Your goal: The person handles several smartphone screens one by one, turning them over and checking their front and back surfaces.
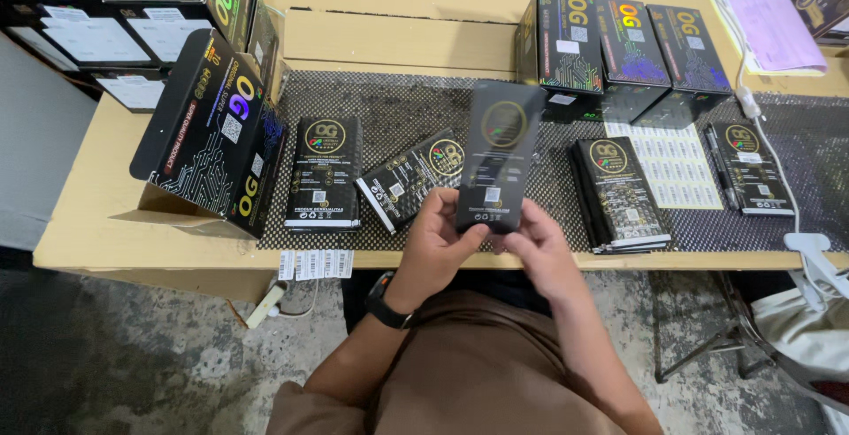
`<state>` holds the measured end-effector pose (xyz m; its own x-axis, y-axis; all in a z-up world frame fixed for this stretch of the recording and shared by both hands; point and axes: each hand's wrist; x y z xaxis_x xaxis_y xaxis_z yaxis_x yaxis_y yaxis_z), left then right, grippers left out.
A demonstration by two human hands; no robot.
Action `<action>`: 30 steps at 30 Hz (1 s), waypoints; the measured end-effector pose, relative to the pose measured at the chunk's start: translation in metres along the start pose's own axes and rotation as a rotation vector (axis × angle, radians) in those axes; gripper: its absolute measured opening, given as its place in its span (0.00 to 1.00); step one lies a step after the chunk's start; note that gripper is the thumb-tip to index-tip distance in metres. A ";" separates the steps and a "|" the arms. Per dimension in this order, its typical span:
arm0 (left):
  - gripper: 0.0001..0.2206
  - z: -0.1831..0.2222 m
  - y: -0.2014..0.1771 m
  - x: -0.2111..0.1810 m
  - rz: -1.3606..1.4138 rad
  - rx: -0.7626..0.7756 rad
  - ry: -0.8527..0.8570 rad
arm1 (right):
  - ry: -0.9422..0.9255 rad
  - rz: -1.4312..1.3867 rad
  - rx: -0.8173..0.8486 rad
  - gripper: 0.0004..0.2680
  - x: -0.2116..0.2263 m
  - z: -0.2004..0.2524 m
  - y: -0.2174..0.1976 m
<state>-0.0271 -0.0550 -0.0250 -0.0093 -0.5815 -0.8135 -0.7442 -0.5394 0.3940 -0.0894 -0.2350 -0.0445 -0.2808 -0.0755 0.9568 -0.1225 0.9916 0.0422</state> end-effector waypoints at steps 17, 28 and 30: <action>0.12 0.000 0.022 -0.005 0.122 -0.046 -0.005 | -0.113 -0.316 -0.192 0.09 -0.030 0.009 0.018; 0.13 0.000 0.027 -0.011 0.084 0.013 -0.040 | -0.091 -0.415 -0.222 0.05 0.005 -0.005 0.022; 0.13 0.001 0.032 -0.015 0.075 0.022 -0.056 | -0.090 -0.428 -0.234 0.05 0.009 -0.006 0.021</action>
<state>-0.0516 -0.0632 -0.0002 -0.1024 -0.5850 -0.8045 -0.7544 -0.4815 0.4461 -0.0888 -0.2147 -0.0333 -0.3345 -0.4795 0.8113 -0.0310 0.8660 0.4990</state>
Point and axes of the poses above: each hand's wrist, its own z-axis away from the middle knuckle, its own y-axis out of the palm, x = y × z, and after that the axes turned 15 degrees about x, right-handed
